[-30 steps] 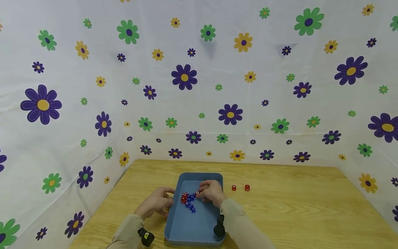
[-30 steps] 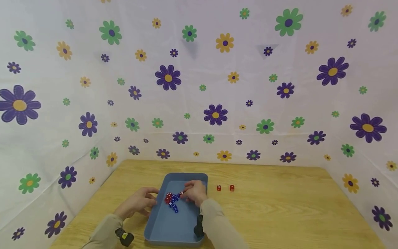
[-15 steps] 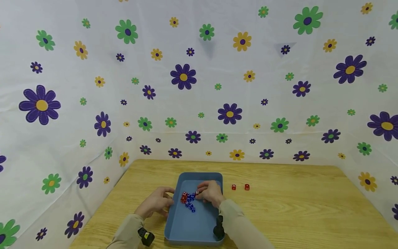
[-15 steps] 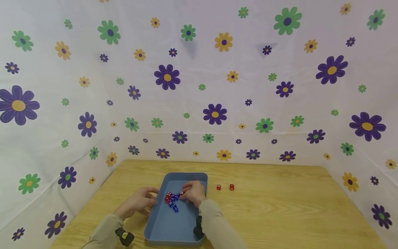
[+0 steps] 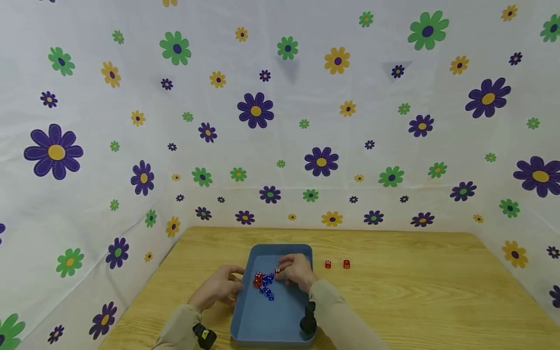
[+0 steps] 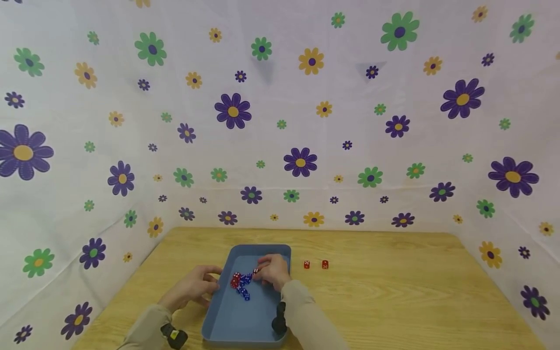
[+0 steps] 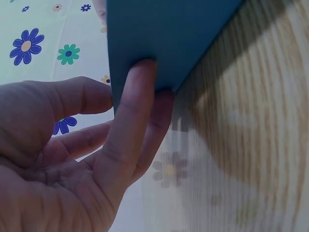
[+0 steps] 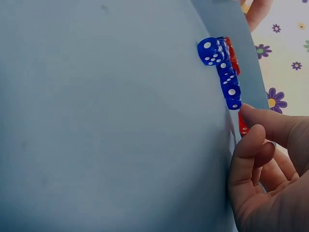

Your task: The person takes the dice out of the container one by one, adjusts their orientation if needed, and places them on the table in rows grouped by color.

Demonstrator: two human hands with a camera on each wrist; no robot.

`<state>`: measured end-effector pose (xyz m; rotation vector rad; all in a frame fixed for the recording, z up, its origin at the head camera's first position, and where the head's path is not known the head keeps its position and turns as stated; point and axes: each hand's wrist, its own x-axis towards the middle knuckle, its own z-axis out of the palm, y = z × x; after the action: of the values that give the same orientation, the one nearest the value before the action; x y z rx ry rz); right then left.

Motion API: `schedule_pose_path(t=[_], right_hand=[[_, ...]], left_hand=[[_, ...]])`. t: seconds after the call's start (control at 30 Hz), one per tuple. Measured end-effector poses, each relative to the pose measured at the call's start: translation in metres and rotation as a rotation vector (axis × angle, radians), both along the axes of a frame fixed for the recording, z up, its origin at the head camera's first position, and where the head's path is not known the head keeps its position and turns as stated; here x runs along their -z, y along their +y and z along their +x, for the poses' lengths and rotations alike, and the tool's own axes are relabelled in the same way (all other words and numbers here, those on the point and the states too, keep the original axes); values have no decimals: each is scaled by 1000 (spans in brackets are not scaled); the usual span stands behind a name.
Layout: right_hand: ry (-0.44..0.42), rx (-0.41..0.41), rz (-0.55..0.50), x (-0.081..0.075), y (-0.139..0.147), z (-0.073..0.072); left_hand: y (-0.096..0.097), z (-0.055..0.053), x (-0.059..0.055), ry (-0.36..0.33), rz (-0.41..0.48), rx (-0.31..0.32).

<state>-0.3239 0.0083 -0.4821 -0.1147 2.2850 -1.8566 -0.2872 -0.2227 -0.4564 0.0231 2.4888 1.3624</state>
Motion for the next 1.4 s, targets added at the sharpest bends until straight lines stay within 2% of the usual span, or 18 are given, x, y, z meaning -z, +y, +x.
schedule_pose_path(t=[0.2, 0.5, 0.8, 1.13, 1.4], right_hand=[[-20, -10, -16, -2, 3, -1], [-14, -10, -39, -24, 6, -1], [7, -42, -60, -42, 30, -1], [45, -48, 9, -48, 52, 6], [64, -45, 10, -48, 68, 13]], left_hand=[[0, 1, 2, -5, 9, 3], [-4, -1, 1, -10, -11, -28], [-1, 0, -3, -10, -15, -36], [1, 2, 1, 3, -4, -28], [3, 2, 3, 17, -3, -25]])
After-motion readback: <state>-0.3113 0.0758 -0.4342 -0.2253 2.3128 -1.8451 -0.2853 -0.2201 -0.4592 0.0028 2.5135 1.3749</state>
